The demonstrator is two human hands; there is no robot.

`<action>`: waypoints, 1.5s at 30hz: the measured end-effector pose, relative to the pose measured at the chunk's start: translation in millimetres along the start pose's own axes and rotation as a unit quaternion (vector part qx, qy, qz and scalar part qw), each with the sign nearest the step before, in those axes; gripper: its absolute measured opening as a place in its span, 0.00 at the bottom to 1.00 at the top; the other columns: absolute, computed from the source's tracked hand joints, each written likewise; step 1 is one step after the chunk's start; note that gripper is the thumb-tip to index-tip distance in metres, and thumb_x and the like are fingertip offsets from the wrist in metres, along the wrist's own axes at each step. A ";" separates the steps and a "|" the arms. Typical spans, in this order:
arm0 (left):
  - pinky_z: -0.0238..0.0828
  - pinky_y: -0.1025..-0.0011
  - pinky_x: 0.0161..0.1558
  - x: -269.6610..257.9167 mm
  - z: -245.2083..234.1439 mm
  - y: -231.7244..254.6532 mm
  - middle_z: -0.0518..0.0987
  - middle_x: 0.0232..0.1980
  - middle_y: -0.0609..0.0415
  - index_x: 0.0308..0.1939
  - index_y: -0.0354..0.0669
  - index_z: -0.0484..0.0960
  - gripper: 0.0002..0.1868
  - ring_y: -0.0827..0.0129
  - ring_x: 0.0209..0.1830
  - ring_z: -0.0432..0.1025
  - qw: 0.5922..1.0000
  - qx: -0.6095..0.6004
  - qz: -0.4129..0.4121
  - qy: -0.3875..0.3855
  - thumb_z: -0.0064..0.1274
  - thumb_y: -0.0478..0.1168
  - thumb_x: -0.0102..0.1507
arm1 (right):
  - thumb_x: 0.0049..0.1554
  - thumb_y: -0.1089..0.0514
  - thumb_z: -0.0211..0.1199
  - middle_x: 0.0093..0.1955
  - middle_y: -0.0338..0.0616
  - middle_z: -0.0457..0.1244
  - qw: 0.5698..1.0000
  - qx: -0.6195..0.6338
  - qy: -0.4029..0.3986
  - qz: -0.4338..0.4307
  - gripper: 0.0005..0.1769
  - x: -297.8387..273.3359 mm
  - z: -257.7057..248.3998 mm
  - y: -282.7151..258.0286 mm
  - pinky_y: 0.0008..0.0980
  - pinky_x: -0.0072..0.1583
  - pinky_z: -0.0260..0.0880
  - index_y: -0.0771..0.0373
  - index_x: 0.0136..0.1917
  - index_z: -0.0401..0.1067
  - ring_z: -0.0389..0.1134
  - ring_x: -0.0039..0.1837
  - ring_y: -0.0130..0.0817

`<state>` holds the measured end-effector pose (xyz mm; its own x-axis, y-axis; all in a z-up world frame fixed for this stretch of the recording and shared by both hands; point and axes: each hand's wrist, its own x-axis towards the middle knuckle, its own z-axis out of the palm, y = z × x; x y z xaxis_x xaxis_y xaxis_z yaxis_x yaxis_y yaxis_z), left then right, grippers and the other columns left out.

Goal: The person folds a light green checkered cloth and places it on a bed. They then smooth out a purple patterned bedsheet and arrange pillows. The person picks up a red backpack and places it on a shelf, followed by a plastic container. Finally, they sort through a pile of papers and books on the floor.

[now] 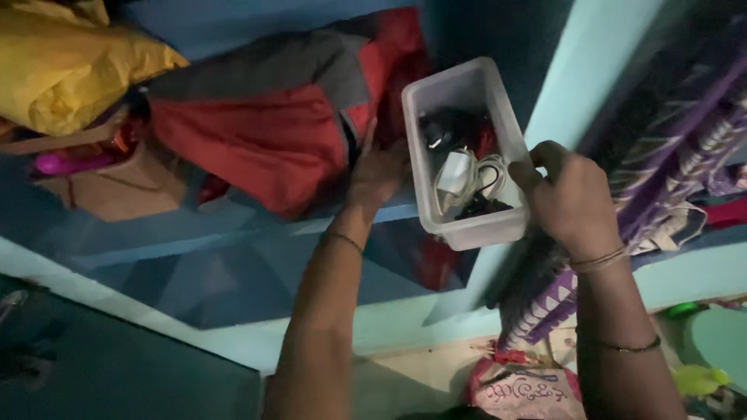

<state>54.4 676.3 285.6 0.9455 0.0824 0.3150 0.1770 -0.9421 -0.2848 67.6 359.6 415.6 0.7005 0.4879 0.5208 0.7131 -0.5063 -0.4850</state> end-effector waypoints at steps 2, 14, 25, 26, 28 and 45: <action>0.09 0.36 0.79 -4.8 0.8 -13.9 0.72 0.71 0.58 0.67 0.62 0.76 0.23 0.61 0.72 0.68 0.996 0.039 0.008 -0.083 0.30 0.48 0.74 | 0.60 0.48 0.65 0.38 0.65 0.67 1.000 -0.017 0.006 -0.015 0.19 3.6 10.5 -0.3 0.51 0.48 0.70 0.69 0.49 0.78 0.71 0.44 0.61; 0.03 0.47 0.77 -14.3 -1.9 -42.7 0.82 0.57 0.47 0.66 0.37 0.78 0.38 0.53 0.66 0.72 0.985 -0.004 -0.112 -0.128 0.26 0.64 0.76 | 0.55 0.60 0.68 0.46 0.61 0.70 0.987 0.014 0.103 -0.120 0.16 45.8 45.9 -9.3 0.50 0.51 0.72 0.70 0.55 0.73 0.71 0.47 0.60; 0.31 0.29 0.75 -11.7 0.4 -13.8 0.67 0.73 0.42 0.71 0.45 0.73 0.35 0.35 0.69 0.62 0.987 -0.102 -0.016 0.126 0.49 0.55 0.62 | 0.56 0.70 0.63 0.49 0.54 0.71 0.973 -0.113 0.086 -0.182 0.19 33.8 8.7 -44.0 0.48 0.50 0.73 0.59 0.60 0.75 0.73 0.48 0.53; 0.32 0.25 0.71 -7.7 -1.8 -9.9 0.65 0.74 0.40 0.68 0.44 0.74 0.40 0.28 0.68 0.60 0.982 -0.115 0.003 0.150 0.52 0.60 0.56 | 0.56 0.71 0.63 0.50 0.52 0.71 0.970 -0.125 0.088 -0.186 0.19 33.4 0.7 -50.9 0.46 0.50 0.73 0.59 0.60 0.75 0.73 0.48 0.51; 0.38 0.32 0.70 0.5 -5.5 -6.0 0.63 0.75 0.45 0.69 0.49 0.72 0.33 0.32 0.73 0.56 0.989 -0.141 -0.041 0.009 0.49 0.54 0.61 | 0.51 0.73 0.63 0.48 0.54 0.71 0.959 -0.111 0.116 -0.235 0.18 34.0 -15.6 -63.9 0.45 0.48 0.73 0.62 0.54 0.76 0.73 0.48 0.52; 0.78 0.58 0.48 -26.2 34.9 -39.9 0.74 0.60 0.47 0.66 0.45 0.72 0.25 0.50 0.55 0.73 0.989 -0.022 0.035 0.140 0.50 0.39 0.64 | 0.48 0.74 0.64 0.48 0.52 0.69 0.946 -0.063 0.279 -0.152 0.14 101.3 101.7 -6.4 0.49 0.52 0.75 0.60 0.45 0.76 0.72 0.54 0.58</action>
<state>32.1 723.1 257.1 0.8410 -0.0703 0.5365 0.0970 -0.9559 -0.2773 136.8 484.5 400.0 0.3145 0.1917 0.9297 0.8460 -0.5007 -0.1830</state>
